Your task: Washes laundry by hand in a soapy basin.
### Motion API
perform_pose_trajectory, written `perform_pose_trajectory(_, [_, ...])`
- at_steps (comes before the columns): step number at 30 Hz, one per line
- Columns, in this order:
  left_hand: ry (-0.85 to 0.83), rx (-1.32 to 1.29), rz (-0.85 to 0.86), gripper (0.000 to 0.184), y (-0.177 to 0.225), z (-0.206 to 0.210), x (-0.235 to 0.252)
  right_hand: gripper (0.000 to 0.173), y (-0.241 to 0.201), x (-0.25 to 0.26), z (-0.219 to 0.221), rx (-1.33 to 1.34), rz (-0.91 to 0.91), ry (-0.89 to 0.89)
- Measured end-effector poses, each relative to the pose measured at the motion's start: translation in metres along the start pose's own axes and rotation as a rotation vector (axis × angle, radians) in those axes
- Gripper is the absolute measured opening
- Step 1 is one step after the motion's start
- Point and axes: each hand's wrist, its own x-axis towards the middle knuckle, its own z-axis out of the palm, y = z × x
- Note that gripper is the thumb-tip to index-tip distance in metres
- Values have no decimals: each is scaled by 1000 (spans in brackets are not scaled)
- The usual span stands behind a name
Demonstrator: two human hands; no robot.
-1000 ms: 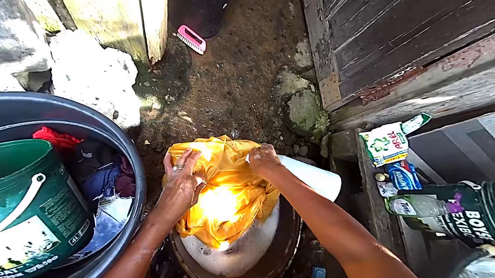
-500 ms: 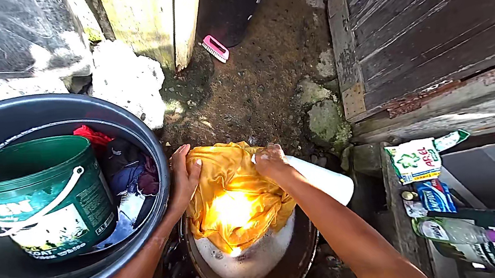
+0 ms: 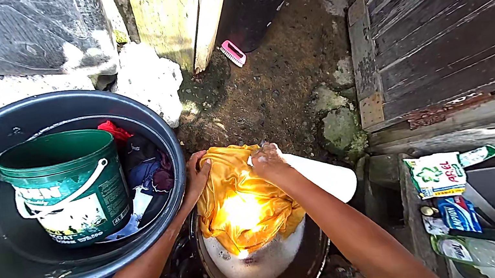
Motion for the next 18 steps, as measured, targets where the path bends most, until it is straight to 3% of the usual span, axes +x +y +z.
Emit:
perform_pose_trajectory(5, [12,-65,6,31,0,-1,1,41,2,16,-7,-79,11,9])
perform_pose_trajectory(10, [15,-110,-18,30,-1,0,1,35,-19,1,-14,-139,-119,77])
perform_pose_trajectory(13, [31,-166,38,28,-11,1,4,36,-9,9,-10,-150,-154,47])
perform_pose_trajectory(18, [64,-303,49,30,-12,5,3,38,26,10,-9,-37,-379,317])
